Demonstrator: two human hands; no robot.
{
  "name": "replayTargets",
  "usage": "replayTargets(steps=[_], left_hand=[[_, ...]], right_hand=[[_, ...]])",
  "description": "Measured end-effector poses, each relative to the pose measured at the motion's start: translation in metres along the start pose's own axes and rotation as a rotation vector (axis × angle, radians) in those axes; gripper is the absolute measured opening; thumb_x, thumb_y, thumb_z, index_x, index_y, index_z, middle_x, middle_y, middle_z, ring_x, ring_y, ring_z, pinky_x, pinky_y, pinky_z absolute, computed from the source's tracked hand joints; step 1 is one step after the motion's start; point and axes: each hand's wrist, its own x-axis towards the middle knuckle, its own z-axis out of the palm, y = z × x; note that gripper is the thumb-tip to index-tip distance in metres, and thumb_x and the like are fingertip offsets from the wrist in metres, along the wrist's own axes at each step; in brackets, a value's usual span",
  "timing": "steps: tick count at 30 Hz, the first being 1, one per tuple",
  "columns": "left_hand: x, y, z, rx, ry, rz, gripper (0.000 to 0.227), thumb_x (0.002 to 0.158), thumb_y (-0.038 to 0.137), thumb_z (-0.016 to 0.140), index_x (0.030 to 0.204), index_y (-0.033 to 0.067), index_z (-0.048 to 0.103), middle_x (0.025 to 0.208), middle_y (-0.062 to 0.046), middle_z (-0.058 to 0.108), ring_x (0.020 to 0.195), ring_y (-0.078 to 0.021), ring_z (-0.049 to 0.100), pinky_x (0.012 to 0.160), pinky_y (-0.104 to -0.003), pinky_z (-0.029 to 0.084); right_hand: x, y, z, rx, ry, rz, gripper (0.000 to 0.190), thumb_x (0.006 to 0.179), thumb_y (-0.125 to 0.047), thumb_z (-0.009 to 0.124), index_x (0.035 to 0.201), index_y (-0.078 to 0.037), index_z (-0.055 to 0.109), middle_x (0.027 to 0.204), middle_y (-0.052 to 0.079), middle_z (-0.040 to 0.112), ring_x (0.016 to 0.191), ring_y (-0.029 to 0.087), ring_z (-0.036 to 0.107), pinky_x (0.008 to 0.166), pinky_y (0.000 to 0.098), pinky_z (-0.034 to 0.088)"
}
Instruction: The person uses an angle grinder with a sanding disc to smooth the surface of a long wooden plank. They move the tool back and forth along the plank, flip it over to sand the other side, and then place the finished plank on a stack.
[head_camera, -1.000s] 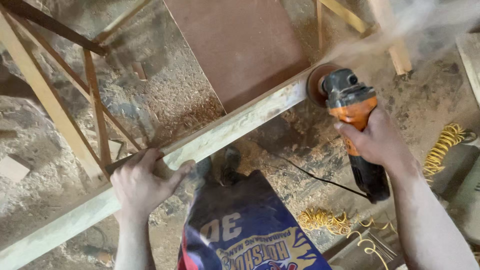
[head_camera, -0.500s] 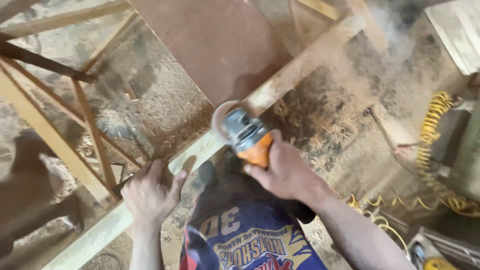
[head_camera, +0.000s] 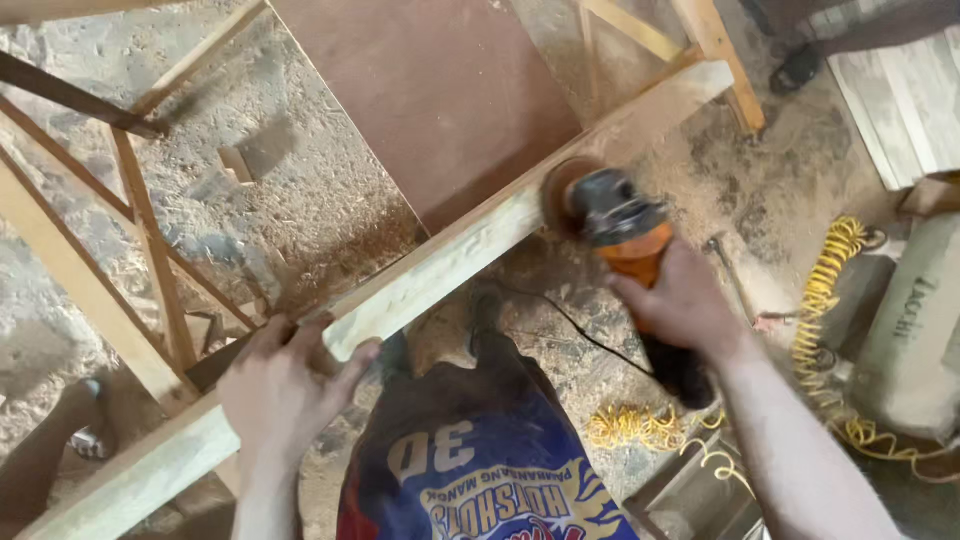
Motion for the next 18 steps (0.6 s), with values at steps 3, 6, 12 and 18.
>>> replayTargets(steps=[3, 6, 12, 18], left_hand=[[-0.001, -0.002, 0.007, 0.078, -0.05, -0.024, 0.063, 0.078, 0.075, 0.069, 0.091, 0.0154, 0.081, 0.077, -0.002, 0.069, 0.05, -0.0128, 0.062, 0.041, -0.032, 0.045], [-0.002, -0.003, 0.012, 0.145, -0.091, -0.033, 0.064, 0.077, 0.077, 0.068, 0.086, 0.0144, 0.079, 0.078, -0.002, 0.07, 0.049, -0.0108, 0.061, 0.041, -0.029, 0.044], [-0.007, 0.005, 0.013, 0.081, 0.121, 0.057, 0.066, 0.081, 0.074, 0.072, 0.103, 0.0122, 0.08, 0.081, -0.002, 0.067, 0.061, -0.0144, 0.063, 0.051, -0.03, 0.048], [-0.008, -0.003, 0.021, 0.119, 0.066, 0.03, 0.065, 0.078, 0.075, 0.073, 0.088, 0.0115, 0.078, 0.069, 0.0, 0.063, 0.048, -0.0118, 0.055, 0.044, -0.03, 0.043]], right_hand=[[0.022, 0.027, -0.02, -0.042, 0.176, -0.19, 0.069, 0.076, -0.034, 0.081, 0.13, 0.0, 0.054, 0.114, 0.024, 0.07, 0.108, 0.038, 0.069, 0.094, 0.0461, 0.054], [0.044, 0.049, -0.031, -0.062, 0.205, -0.147, 0.07, 0.077, -0.034, 0.082, 0.131, 0.001, 0.055, 0.111, 0.025, 0.071, 0.106, 0.039, 0.068, 0.092, 0.0461, 0.054], [0.073, 0.068, -0.05, -0.004, 0.211, -0.282, 0.054, 0.082, -0.03, 0.082, 0.125, -0.002, 0.063, 0.112, 0.02, 0.073, 0.105, 0.034, 0.071, 0.091, 0.0446, 0.054], [0.088, 0.075, -0.059, -0.118, 0.177, -0.197, 0.047, 0.085, -0.027, 0.082, 0.125, -0.006, 0.069, 0.111, 0.017, 0.073, 0.099, 0.03, 0.071, 0.089, 0.0419, 0.055]])
